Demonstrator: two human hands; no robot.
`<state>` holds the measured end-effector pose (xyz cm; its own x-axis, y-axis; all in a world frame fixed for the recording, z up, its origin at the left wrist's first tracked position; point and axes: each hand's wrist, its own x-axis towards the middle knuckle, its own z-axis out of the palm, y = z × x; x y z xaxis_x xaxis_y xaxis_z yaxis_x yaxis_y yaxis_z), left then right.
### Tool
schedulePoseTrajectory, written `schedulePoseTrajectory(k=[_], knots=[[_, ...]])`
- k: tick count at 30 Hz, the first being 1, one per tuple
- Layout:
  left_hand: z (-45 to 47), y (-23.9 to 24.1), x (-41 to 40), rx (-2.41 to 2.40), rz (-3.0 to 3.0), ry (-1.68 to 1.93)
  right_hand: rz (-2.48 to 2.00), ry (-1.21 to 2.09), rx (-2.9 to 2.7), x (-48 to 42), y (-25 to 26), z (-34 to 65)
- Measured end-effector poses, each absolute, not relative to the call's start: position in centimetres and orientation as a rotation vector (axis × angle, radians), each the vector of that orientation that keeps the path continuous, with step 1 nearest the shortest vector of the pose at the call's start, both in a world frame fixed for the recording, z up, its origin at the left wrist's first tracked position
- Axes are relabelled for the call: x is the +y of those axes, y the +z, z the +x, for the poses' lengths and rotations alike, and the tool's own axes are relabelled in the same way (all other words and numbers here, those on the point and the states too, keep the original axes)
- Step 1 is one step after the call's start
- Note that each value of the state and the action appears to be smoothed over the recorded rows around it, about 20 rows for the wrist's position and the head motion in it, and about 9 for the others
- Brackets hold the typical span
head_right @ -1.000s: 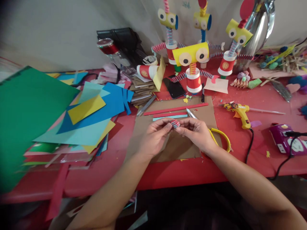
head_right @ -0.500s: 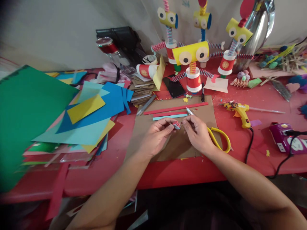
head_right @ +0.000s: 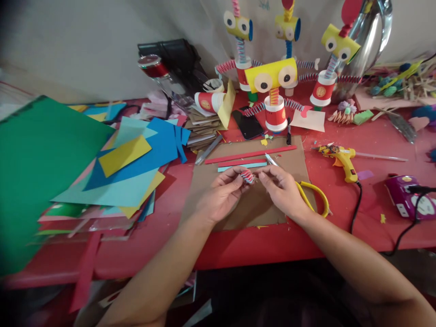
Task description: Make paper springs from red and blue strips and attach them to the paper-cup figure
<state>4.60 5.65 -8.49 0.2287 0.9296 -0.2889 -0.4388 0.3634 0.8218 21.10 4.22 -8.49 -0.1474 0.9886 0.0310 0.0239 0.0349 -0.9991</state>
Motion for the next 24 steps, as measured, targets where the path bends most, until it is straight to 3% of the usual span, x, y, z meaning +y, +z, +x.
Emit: schedulePoseTrajectory(k=[4,11,24], knots=[[4.68,-8.44,5.53,0.881,0.667,1.027,-1.094,1.409,-1.223,4.08,-8.23,20.89],[4.93,-8.48,5.35,0.938,0.732,1.032,-1.021,1.299,-1.327,3.89,-8.47,20.45],[5.22,-8.59,4.99,0.967,0.997,1.144,-0.945,1.773,-0.882,4.48,-8.64,20.66]])
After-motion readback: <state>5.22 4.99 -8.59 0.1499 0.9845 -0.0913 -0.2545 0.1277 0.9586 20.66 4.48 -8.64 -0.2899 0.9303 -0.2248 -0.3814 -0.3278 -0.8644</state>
